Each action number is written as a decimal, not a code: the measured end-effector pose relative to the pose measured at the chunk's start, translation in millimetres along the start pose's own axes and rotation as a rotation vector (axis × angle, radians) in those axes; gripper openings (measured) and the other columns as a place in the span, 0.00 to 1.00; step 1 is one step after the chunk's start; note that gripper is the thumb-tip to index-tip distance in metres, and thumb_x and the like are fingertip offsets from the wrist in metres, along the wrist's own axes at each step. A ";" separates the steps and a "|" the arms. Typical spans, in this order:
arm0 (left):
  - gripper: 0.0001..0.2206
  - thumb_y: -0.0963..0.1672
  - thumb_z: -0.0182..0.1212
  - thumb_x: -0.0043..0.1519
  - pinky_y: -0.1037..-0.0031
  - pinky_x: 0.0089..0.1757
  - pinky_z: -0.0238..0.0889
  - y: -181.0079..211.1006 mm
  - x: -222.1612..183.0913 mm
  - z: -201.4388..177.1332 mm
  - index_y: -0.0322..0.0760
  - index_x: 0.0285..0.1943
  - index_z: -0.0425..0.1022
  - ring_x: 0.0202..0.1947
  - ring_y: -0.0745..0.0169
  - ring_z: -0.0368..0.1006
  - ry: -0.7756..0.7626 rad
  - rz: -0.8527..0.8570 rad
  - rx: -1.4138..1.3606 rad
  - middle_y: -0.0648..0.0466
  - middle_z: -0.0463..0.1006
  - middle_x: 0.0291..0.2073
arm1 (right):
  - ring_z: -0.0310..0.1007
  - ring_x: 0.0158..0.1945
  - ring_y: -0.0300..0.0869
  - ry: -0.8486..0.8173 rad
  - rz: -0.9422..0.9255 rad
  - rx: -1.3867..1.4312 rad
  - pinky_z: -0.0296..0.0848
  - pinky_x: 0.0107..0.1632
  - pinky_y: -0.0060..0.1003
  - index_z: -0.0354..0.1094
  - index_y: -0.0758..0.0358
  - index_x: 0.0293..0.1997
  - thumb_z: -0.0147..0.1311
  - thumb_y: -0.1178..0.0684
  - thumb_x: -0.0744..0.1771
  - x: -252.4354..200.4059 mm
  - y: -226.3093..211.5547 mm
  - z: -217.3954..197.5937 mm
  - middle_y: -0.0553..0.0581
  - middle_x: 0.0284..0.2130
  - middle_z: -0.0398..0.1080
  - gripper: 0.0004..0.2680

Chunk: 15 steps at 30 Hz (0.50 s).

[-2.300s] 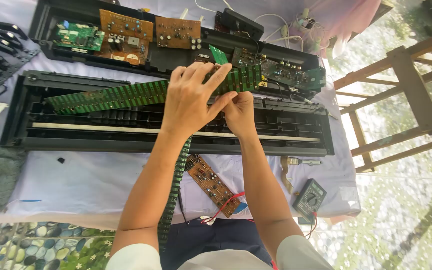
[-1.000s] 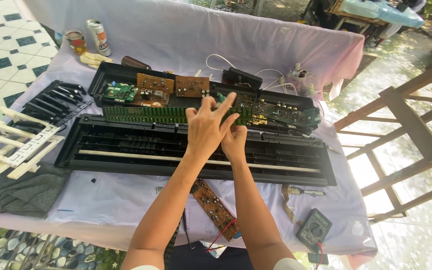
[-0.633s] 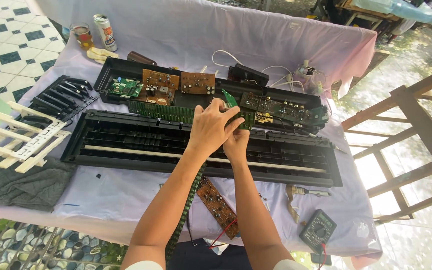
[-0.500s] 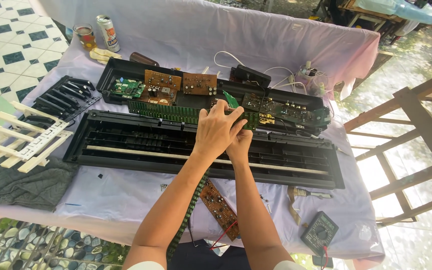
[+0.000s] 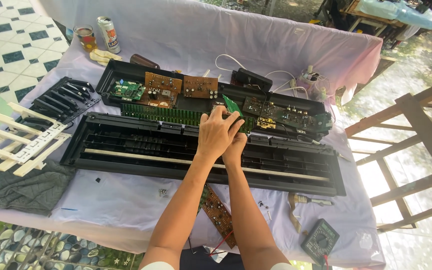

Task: Repairing an electronic keyboard by disassembling and inspecting internal circuit boards and cables.

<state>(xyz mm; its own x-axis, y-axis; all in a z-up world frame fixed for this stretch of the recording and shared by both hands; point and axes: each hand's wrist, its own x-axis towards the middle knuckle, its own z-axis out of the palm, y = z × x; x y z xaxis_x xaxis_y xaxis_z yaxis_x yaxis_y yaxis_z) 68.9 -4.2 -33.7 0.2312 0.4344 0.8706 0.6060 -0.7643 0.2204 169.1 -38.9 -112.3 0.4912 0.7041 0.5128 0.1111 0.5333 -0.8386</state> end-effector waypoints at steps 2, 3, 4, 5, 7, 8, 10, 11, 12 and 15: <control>0.14 0.57 0.52 0.67 0.66 0.32 0.54 -0.7 -1.1 4.6 0.55 0.46 0.78 0.38 0.54 0.73 0.006 -0.011 -0.006 0.58 0.66 0.40 | 0.58 0.24 0.30 -0.002 0.019 0.004 0.66 0.31 0.31 0.76 0.67 0.33 0.52 0.63 0.69 -1.3 0.2 -4.4 0.56 0.18 0.71 0.07; 0.14 0.56 0.52 0.67 0.66 0.32 0.53 -0.9 -1.2 6.7 0.54 0.46 0.78 0.38 0.53 0.73 0.011 -0.016 -0.012 0.58 0.65 0.40 | 0.58 0.24 0.30 -0.002 0.029 0.007 0.65 0.31 0.31 0.76 0.67 0.33 0.52 0.63 0.69 -1.9 0.0 -6.6 0.56 0.19 0.71 0.07; 0.14 0.56 0.52 0.67 0.66 0.32 0.53 -1.9 -1.3 11.2 0.54 0.46 0.78 0.38 0.53 0.73 0.014 -0.011 -0.015 0.58 0.65 0.40 | 0.57 0.24 0.30 0.004 0.030 0.009 0.65 0.30 0.31 0.76 0.67 0.33 0.52 0.63 0.69 1.7 4.2 -25.4 0.56 0.19 0.71 0.07; 0.13 0.56 0.53 0.67 0.66 0.32 0.53 -2.7 -1.4 15.9 0.53 0.45 0.79 0.39 0.55 0.73 0.025 -0.019 -0.001 0.58 0.66 0.40 | 0.57 0.24 0.30 0.009 0.030 0.012 0.65 0.30 0.31 0.76 0.67 0.33 0.51 0.62 0.69 5.2 7.8 -44.7 0.56 0.19 0.70 0.07; 0.13 0.55 0.54 0.67 0.67 0.32 0.54 -6.6 -7.9 21.8 0.53 0.45 0.79 0.40 0.56 0.73 0.028 -0.038 0.016 0.58 0.66 0.41 | 0.57 0.24 0.30 0.012 0.050 0.017 0.65 0.30 0.31 0.76 0.67 0.34 0.51 0.62 0.69 2.7 11.0 -72.9 0.56 0.19 0.70 0.07; 0.13 0.55 0.54 0.67 0.66 0.32 0.55 -10.6 -9.8 24.6 0.54 0.45 0.79 0.40 0.55 0.73 0.013 -0.048 0.007 0.58 0.66 0.40 | 0.57 0.24 0.30 0.011 0.061 0.021 0.65 0.30 0.30 0.76 0.67 0.34 0.51 0.62 0.69 1.8 11.2 -80.8 0.56 0.19 0.70 0.07; 0.13 0.55 0.54 0.67 0.65 0.33 0.56 -14.6 -11.4 27.6 0.54 0.45 0.79 0.40 0.55 0.73 -0.006 -0.057 -0.003 0.58 0.67 0.40 | 0.57 0.24 0.30 0.017 0.082 0.029 0.65 0.29 0.30 0.75 0.66 0.34 0.51 0.62 0.69 -1.0 12.2 -94.6 0.56 0.19 0.70 0.07; 0.12 0.54 0.55 0.67 0.66 0.33 0.56 -14.4 -11.0 27.2 0.54 0.44 0.80 0.40 0.55 0.74 0.023 -0.075 0.022 0.58 0.68 0.40 | 0.57 0.24 0.30 0.023 0.092 0.032 0.64 0.29 0.30 0.75 0.66 0.34 0.51 0.62 0.69 -3.0 12.7 -100.4 0.56 0.19 0.69 0.07; 0.10 0.53 0.56 0.68 0.67 0.33 0.57 -16.0 -5.9 28.1 0.53 0.43 0.81 0.40 0.56 0.75 0.061 -0.091 0.049 0.57 0.69 0.40 | 0.57 0.24 0.30 0.024 0.093 0.038 0.64 0.29 0.30 0.75 0.66 0.35 0.51 0.62 0.69 1.1 13.3 -104.6 0.56 0.20 0.69 0.06; 0.13 0.52 0.54 0.70 0.69 0.33 0.58 -29.2 -15.6 36.0 0.51 0.41 0.83 0.40 0.56 0.76 0.054 -0.125 -0.064 0.58 0.72 0.38 | 0.57 0.24 0.31 0.024 0.113 0.055 0.64 0.28 0.30 0.74 0.66 0.35 0.50 0.61 0.69 6.2 12.7 -111.0 0.56 0.20 0.69 0.06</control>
<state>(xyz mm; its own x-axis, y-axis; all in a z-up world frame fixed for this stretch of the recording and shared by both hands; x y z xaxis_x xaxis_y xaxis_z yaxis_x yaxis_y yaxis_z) 75.0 28.4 -69.5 0.1147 0.5035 0.8564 0.5772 -0.7354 0.3550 269.4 -79.8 -140.1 0.5183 0.7504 0.4102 0.0066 0.4761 -0.8793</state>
